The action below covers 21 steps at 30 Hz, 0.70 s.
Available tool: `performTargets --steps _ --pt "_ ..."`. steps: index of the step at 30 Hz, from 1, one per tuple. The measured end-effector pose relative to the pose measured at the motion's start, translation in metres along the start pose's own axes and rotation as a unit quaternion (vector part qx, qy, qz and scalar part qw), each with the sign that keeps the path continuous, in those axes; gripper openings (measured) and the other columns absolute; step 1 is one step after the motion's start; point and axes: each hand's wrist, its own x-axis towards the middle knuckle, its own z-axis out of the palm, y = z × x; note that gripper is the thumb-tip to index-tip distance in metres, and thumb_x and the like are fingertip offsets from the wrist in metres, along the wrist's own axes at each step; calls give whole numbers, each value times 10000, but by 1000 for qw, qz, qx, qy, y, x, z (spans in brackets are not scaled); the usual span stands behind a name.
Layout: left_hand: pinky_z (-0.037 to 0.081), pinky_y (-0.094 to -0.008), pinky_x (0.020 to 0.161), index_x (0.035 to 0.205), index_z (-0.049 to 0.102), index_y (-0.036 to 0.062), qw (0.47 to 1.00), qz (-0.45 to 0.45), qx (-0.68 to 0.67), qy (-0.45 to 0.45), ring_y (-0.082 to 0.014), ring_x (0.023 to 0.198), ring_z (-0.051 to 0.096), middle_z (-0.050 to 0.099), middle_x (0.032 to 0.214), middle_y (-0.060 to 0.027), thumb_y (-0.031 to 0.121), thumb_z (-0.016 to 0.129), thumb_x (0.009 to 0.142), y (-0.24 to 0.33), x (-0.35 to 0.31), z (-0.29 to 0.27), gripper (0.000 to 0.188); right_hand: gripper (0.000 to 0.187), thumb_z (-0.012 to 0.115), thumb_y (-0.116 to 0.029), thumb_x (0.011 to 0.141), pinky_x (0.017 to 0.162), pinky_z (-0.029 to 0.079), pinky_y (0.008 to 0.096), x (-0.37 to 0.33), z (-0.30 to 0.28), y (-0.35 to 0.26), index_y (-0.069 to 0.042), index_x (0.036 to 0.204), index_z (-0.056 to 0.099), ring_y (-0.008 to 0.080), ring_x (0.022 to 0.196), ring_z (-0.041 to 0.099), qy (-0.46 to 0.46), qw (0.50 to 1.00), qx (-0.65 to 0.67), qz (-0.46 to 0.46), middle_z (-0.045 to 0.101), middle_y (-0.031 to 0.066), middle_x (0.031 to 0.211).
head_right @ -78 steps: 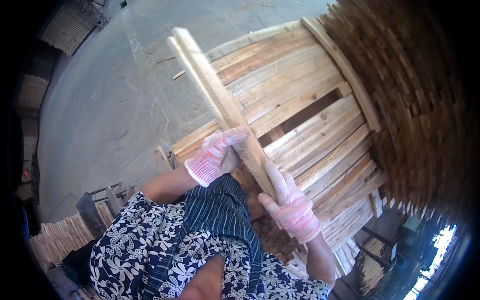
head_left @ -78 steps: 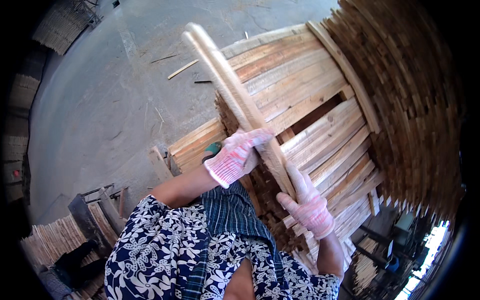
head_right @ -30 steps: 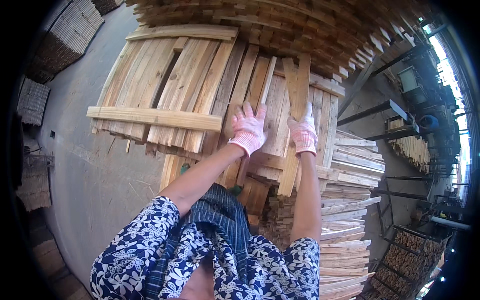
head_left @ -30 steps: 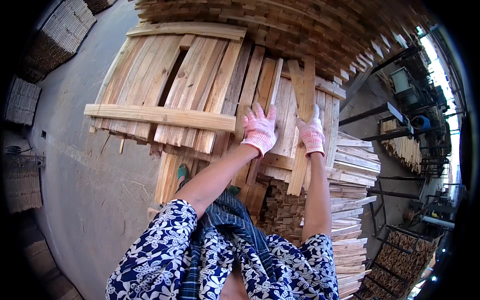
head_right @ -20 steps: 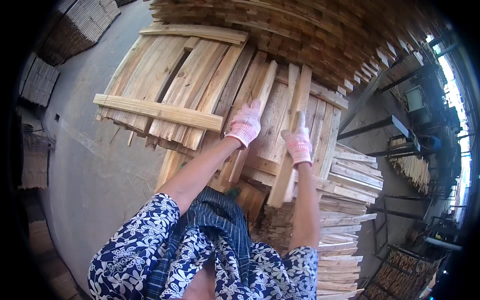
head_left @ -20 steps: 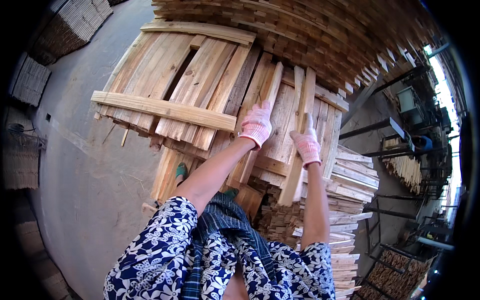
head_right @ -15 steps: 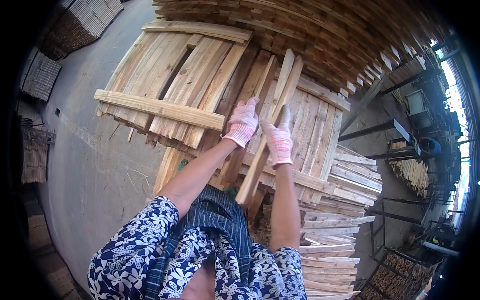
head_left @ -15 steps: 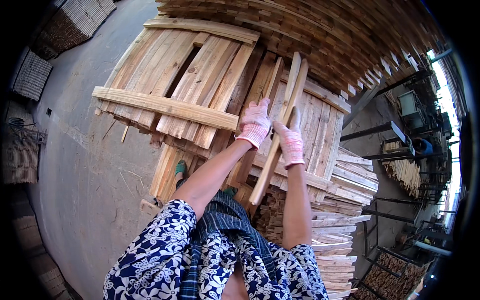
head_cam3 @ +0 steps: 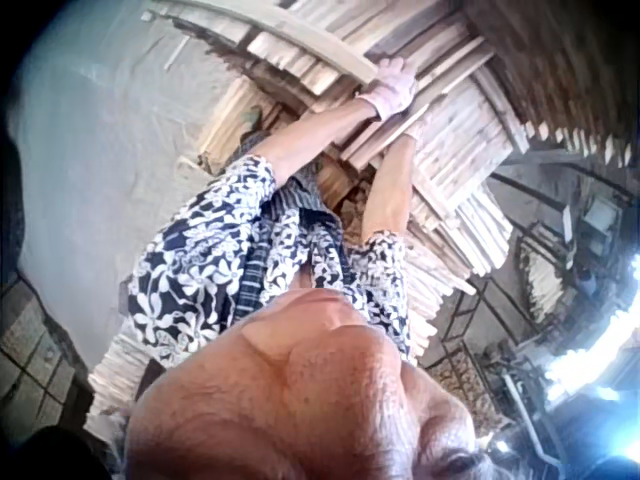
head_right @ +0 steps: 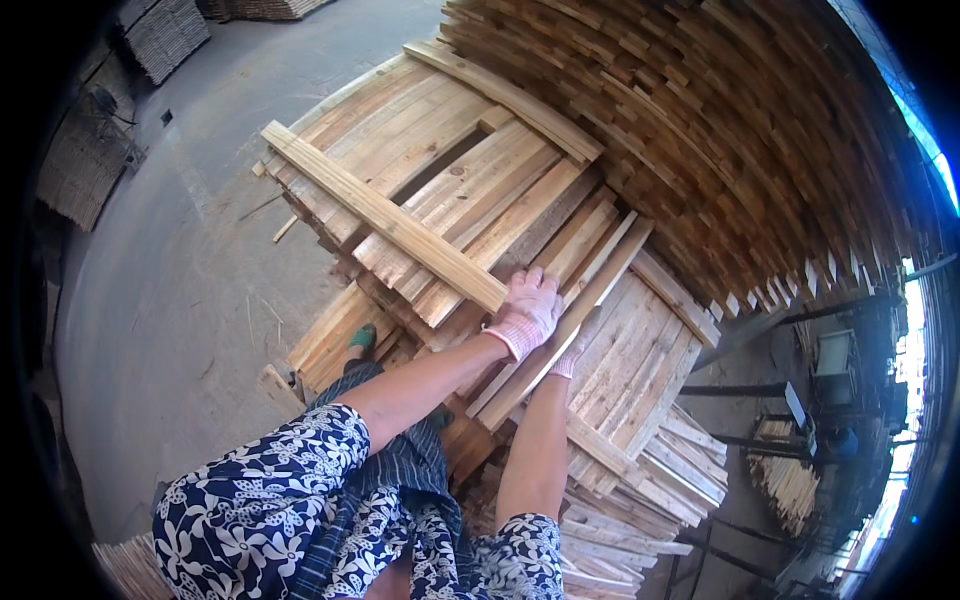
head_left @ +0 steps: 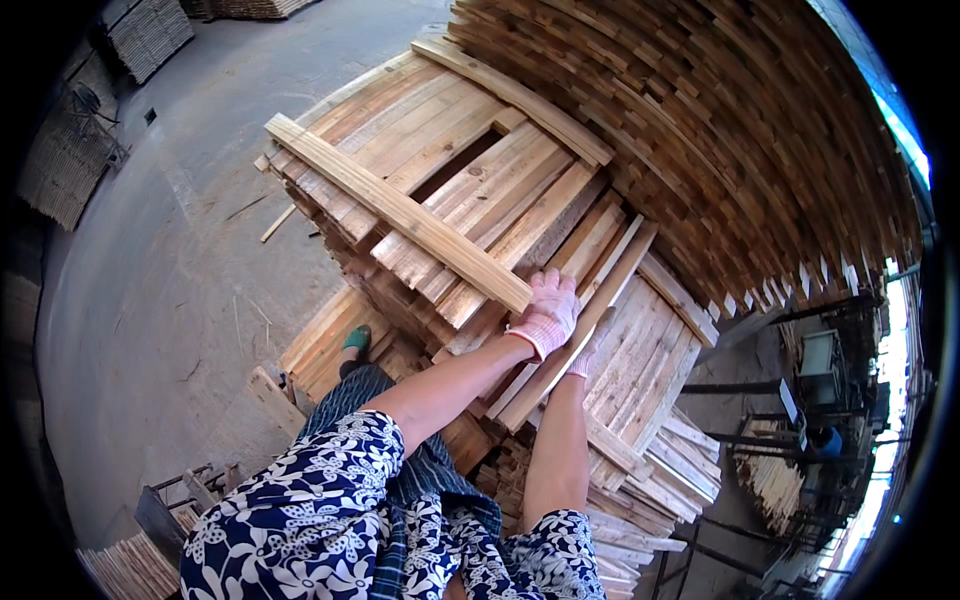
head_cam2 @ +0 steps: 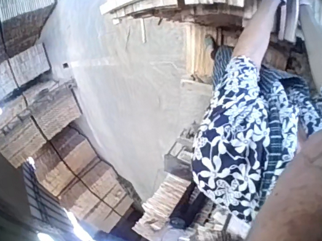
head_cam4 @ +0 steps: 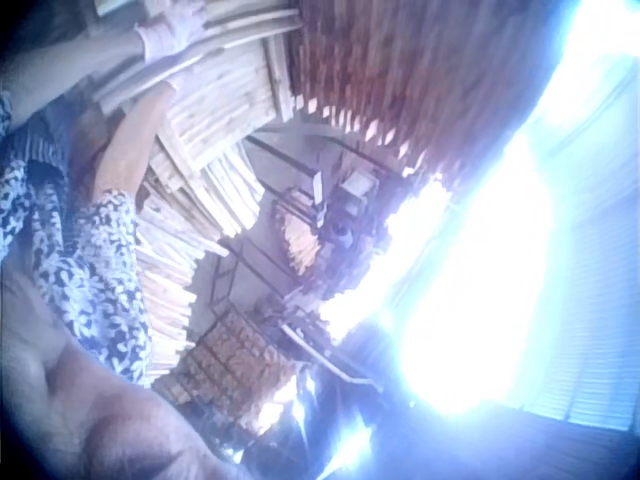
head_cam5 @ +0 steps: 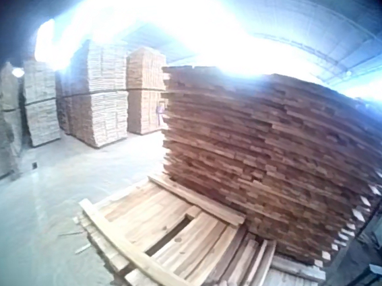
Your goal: The person picks up bundles of thin wooden planks from a pile and arranges them into a neat stack on a wooden pallet. The person wears pink gloves and repeatedly lifts, aligns, and places the wood pieces to build a uniform pile.
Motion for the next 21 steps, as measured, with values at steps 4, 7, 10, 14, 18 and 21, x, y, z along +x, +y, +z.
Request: performTargets --steps 4,7,10,14,18,21 --pt "474 -481 972 1239 595 61 996 -44 22 69 -383 1120 564 585 1239 -182 316 545 945 -13 -11 4 393 799 548 -701 922 1028 523 438 -11 30 17 -58 1396 522 344 1154 611 -9 999 19 45 616 195 1242" --pt "496 -478 934 1214 623 66 1000 14 -4 16 -369 1100 581 615 1215 -181 329 565 930 5 -18 -11 391 864 540 -723 908 1078 508 432 -54 62 -6 -72 1469 444 353 1197 587 42 991 -105 -65 570 211 1299" --pt "441 -518 1061 1408 509 72 996 63 13 -69 -420 1284 520 518 1440 -228 413 575 941 34 -35 -37 582 910 560 -757 875 881 628 417 -96 91 -24 -62 1454 458 357 1164 632 80 981 -137 -110 567 215 1312" --pt "396 -512 1126 1583 235 89 978 12 -142 -152 -468 1360 464 333 1531 -368 469 602 949 57 -42 -91 826 860 559 -730 893 786 639 407 -135 68 -86 -57 1425 499 332 1105 655 90 972 -184 -115 609 193 1248" --pt "429 -466 1098 1577 145 5 917 -37 -257 -304 -470 1305 516 371 1476 -407 405 595 960 52 -40 -123 862 721 596 -627 928 873 589 406 -152 137 -84 -65 1378 549 263 1052 662 119 967 -189 -119 647 145 1198" --pt "430 -450 1104 1534 198 -84 962 14 -196 -190 -462 1292 537 406 1471 -376 324 562 975 37 -41 -122 782 669 666 -482 940 990 523 398 -160 223 -66 -31 1410 516 282 1127 629 62 947 -292 -122 631 152 1254"
